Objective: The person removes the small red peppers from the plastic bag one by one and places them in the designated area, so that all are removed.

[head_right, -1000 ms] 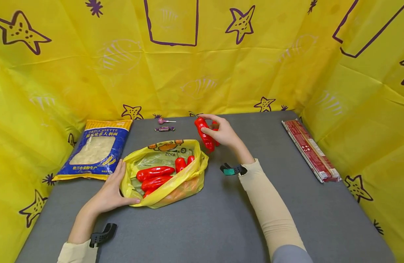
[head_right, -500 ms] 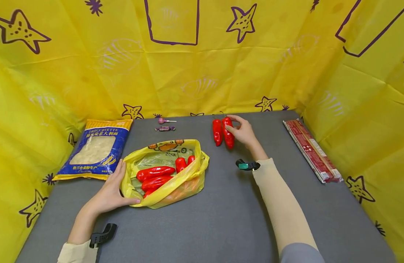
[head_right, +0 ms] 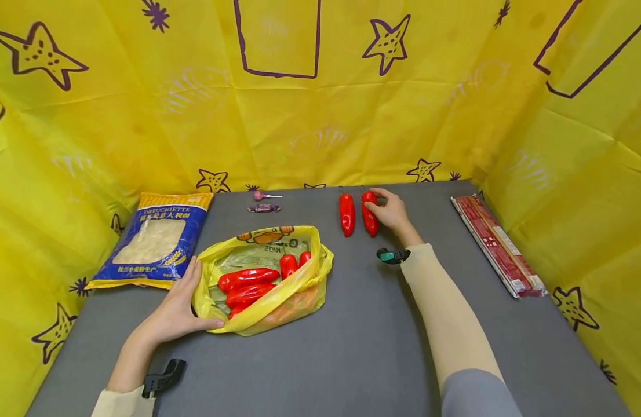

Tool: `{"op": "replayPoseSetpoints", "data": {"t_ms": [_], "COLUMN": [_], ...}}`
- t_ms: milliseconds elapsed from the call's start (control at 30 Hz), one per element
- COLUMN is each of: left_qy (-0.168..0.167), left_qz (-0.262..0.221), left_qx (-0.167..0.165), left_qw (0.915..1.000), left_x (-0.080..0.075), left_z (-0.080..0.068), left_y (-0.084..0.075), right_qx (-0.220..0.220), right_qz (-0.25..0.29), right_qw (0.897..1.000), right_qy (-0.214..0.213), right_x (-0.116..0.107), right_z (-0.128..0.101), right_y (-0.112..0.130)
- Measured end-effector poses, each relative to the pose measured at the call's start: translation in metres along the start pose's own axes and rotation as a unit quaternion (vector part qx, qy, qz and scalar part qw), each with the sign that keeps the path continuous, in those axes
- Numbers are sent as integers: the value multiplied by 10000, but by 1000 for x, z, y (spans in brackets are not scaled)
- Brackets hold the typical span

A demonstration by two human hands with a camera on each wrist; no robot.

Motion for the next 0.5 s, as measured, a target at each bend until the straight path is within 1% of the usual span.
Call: {"op": "replayPoseSetpoints", "data": {"t_ms": [100, 233, 500], "left_qy": [-44, -16, -46], "left_qz": [0, 7, 38], "left_qx": [28, 0, -7], "left_qw": [10000, 10000, 10000], "left_x": [1, 1, -1], "left_z": [0, 0, 0], "left_y": [-1, -2, -3], "right_qx": [63, 137, 235], "right_qz": [-47, -169, -204], "right_qw": [10000, 9998, 9995], "right_qy": [9, -9, -47], "right_x": [4, 6, 5], "right_z": [4, 7, 11], "right_y": [-4, -7, -4]}}
Point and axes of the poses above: each hand's wrist, its own z-axis towards the middle knuckle, its own x-axis out of the palm, y = z × x, the point moved 3 cm from there along z, towards the middle knuckle, and after that the axes turned 2 degrees about x, right-handed, at the moved point
